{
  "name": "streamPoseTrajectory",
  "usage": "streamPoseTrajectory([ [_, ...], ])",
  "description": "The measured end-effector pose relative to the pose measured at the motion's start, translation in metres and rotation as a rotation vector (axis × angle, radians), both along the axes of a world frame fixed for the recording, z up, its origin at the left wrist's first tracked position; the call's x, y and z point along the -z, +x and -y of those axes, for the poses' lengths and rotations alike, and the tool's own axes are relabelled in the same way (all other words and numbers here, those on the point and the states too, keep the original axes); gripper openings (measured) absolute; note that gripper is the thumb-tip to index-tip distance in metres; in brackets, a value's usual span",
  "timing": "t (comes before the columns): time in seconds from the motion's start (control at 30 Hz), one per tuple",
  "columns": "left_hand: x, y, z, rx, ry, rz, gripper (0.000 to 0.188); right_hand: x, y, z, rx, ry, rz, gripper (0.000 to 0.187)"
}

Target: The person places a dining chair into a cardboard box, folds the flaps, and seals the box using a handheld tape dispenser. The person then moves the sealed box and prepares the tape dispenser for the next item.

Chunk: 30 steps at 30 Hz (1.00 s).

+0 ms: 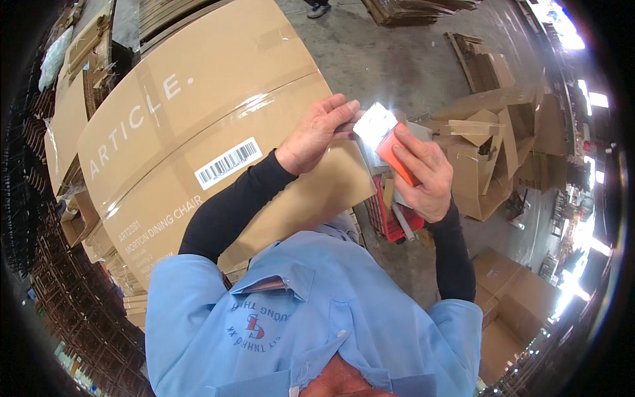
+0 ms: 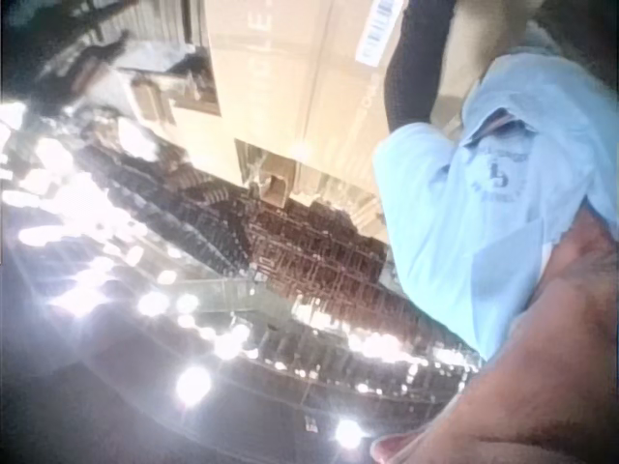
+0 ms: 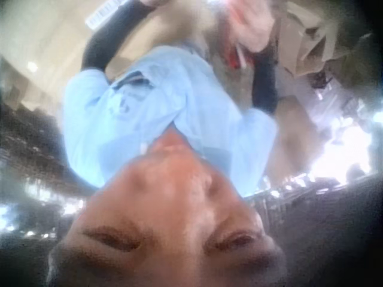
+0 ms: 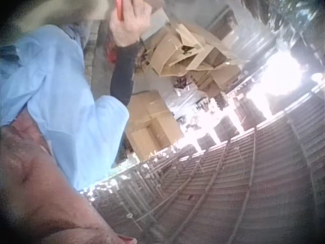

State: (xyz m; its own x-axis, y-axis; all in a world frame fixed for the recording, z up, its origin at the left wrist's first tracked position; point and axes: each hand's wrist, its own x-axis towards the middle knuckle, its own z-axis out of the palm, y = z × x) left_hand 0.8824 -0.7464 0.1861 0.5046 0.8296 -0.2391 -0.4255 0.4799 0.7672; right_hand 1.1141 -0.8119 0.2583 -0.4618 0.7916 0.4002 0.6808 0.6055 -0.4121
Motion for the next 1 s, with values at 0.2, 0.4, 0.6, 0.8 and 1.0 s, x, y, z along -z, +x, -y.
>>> streamPoseTrajectory([
  [0.2,0.012,-0.022,0.023,0.07,-0.104,0.029,0.018,-0.003,-0.015,0.03,-0.037,0.017,0.111,0.046],
  [0.4,0.027,-0.018,0.023,-0.024,-0.018,-0.081,0.019,0.0,-0.032,0.036,-0.031,-0.061,0.137,0.044],
  [0.6,0.031,-0.031,-0.052,-0.047,0.316,-0.394,0.015,0.012,-0.064,-0.004,0.119,-0.108,0.047,0.043],
  [0.8,0.04,-0.112,-0.226,-0.273,0.617,-0.993,0.055,0.011,-0.09,-0.082,0.161,-0.139,-0.088,0.042],
  [1.0,0.049,-0.145,-0.336,-0.385,0.882,-1.4,0.039,0.046,-0.14,-0.188,0.212,-0.196,-0.172,0.039],
])
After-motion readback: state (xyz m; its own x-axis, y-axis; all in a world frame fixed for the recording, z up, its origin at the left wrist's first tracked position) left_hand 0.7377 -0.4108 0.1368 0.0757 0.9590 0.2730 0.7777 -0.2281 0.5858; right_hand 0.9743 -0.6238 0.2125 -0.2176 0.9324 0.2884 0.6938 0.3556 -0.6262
